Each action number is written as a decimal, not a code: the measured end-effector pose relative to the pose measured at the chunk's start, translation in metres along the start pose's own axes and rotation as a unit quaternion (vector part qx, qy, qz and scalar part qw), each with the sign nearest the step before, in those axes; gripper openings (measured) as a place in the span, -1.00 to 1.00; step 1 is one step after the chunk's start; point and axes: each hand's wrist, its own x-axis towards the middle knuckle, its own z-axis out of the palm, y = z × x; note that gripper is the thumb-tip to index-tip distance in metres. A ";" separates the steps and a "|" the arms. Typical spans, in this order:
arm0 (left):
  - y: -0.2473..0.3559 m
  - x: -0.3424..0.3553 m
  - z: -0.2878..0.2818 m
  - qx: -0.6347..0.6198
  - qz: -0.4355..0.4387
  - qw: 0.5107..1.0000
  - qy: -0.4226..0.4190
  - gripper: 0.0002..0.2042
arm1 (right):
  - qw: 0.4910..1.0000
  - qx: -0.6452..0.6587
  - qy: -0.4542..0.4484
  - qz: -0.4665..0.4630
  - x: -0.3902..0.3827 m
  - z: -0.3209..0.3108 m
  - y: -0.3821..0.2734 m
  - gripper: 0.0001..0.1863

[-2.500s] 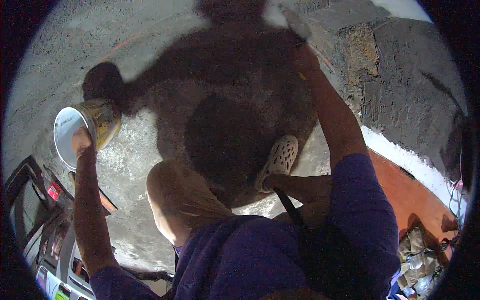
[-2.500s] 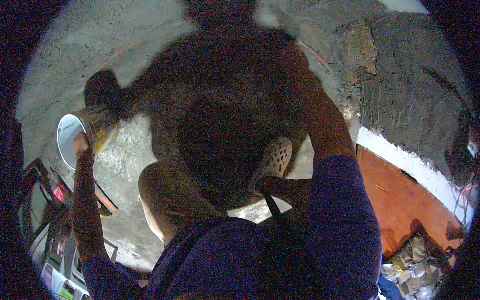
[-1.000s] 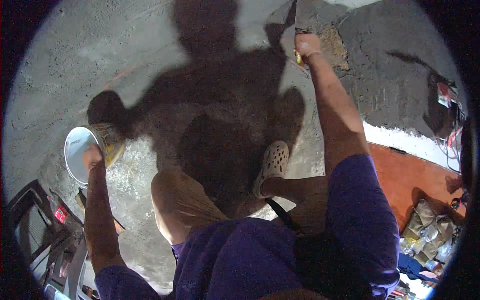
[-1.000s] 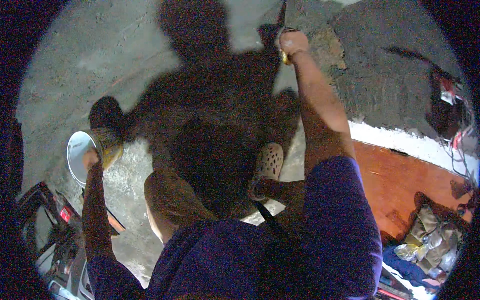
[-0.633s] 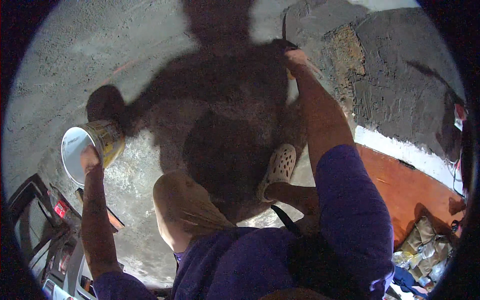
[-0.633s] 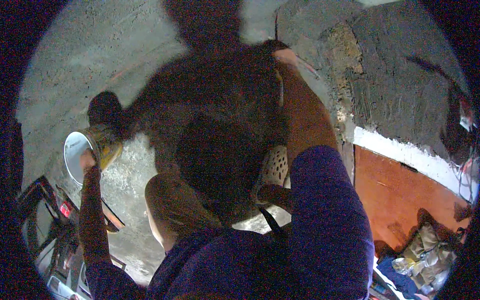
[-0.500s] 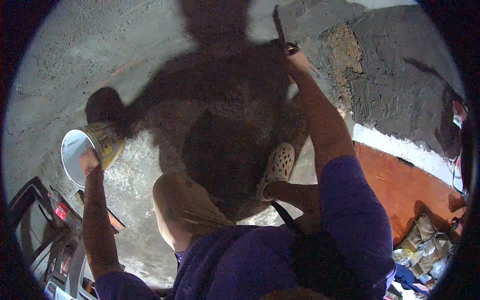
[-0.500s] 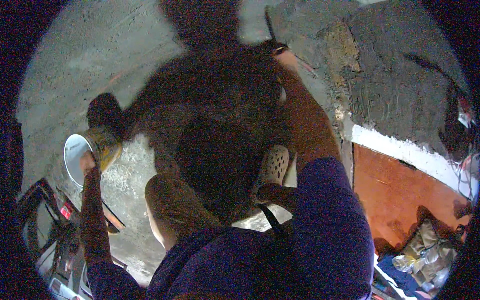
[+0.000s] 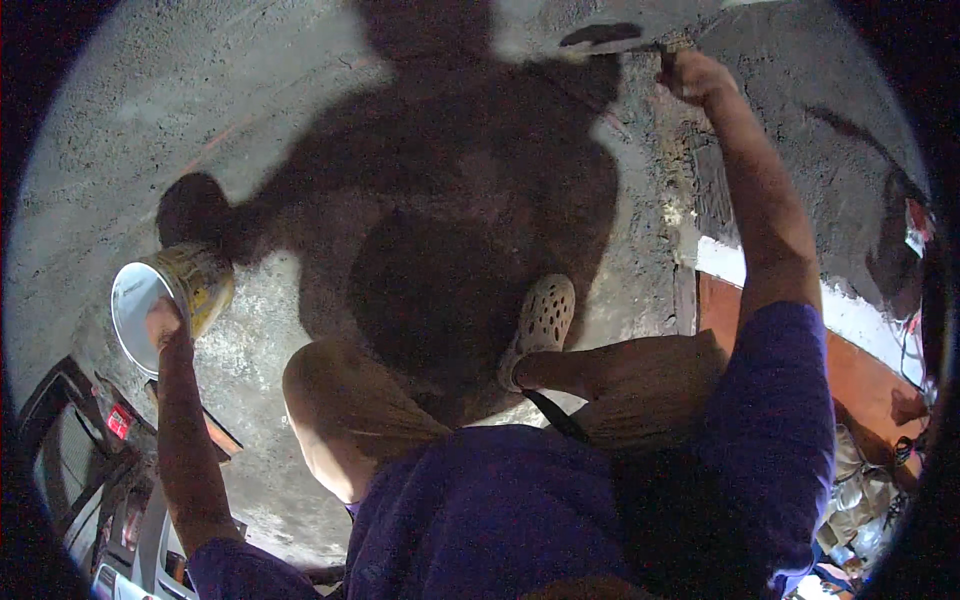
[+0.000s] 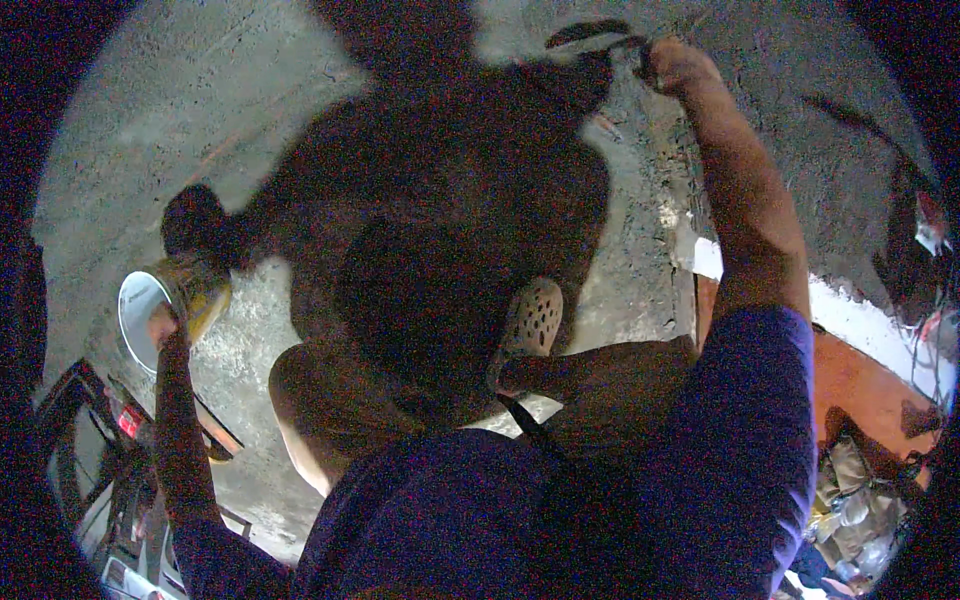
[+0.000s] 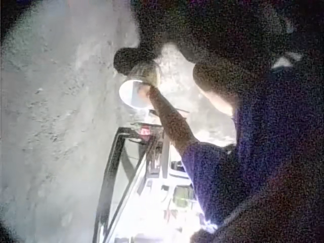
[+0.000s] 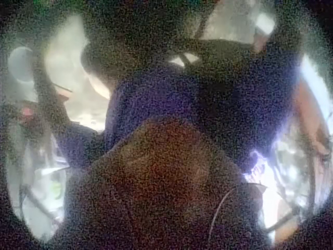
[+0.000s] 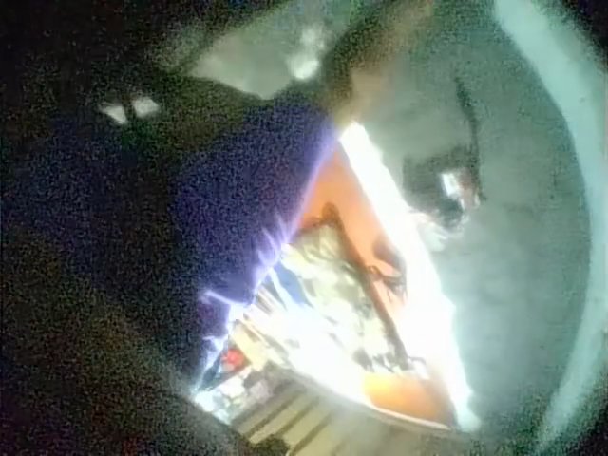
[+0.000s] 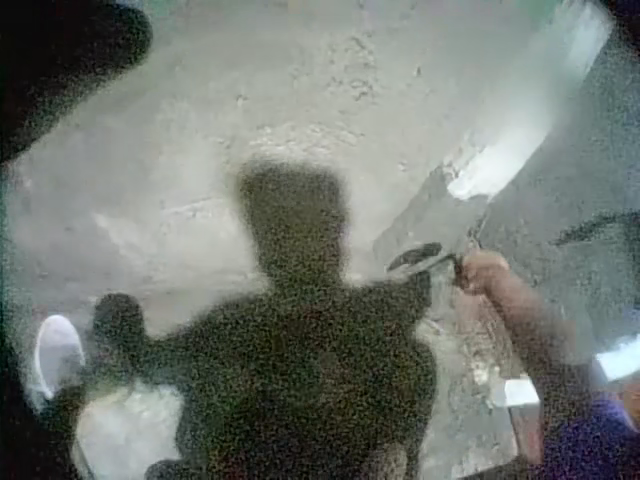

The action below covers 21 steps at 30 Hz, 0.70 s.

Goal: Smoothing and applying cement to a concrete floor using a hand trowel.

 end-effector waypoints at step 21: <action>-0.022 -0.004 0.000 0.027 0.039 0.998 0.035 -0.66 | 0.893 0.402 -0.024 -0.201 0.042 -0.074 0.019 -0.72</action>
